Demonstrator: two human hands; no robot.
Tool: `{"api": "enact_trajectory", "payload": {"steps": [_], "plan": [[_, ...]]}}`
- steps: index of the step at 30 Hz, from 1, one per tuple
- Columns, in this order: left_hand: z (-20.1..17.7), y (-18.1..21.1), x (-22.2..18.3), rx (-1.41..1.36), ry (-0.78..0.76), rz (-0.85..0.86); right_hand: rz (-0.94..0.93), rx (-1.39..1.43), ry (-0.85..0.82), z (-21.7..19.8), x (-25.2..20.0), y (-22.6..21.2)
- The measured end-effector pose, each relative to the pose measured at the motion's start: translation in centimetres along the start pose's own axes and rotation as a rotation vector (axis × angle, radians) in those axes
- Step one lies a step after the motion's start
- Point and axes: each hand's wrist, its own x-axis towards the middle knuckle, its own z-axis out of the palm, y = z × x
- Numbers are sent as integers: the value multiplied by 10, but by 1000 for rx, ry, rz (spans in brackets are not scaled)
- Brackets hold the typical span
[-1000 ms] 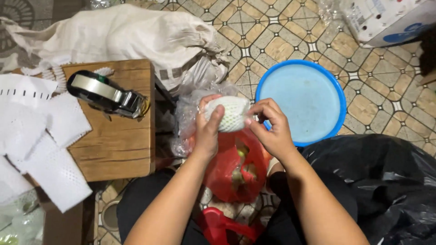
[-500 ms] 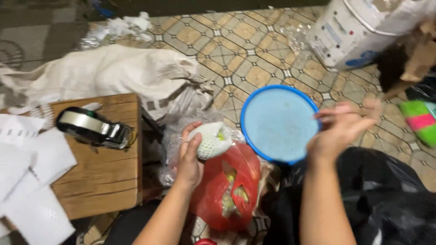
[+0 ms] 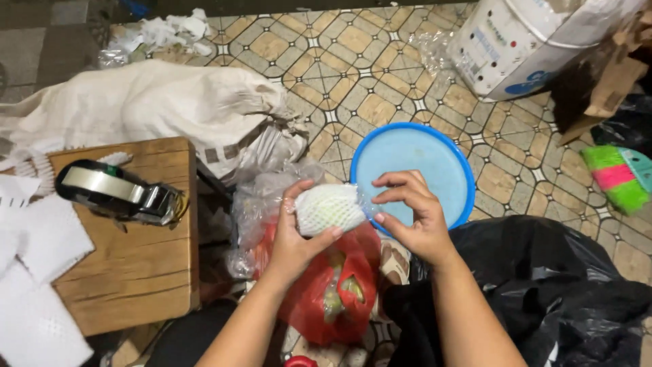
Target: Wrapping individual fruits in protective foam nets and placing them into a plastic bag for shipment.
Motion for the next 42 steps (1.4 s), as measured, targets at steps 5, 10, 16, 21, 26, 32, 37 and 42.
{"api": "enact_trajectory", "payload": {"steps": [5, 10, 16, 21, 26, 32, 37, 42], "plan": [[-1, 5, 3, 38, 9, -8, -84, -112, -102, 15, 1, -11], [-5, 0, 5, 33, 12, -24, -88, -152, -122, 23, -1, -2], [-5, -1, 3, 33, 24, -50, -90, -217, -126, 25, -3, 3], [-6, 2, 3, 44, 20, -59, -68, -251, -133, 25, -7, 7], [-7, -1, 4, 56, 8, -26, -71, -248, -152, 21, -6, 5], [-8, 2, 6, 202, 45, -8, -42, -204, -222, 17, -4, -2], [-6, 8, 6, 355, 5, 36, -7, -178, -279, 17, -2, -13], [-8, 33, -22, 393, -9, 32, -175, -260, -298, 12, -13, -40]]}}
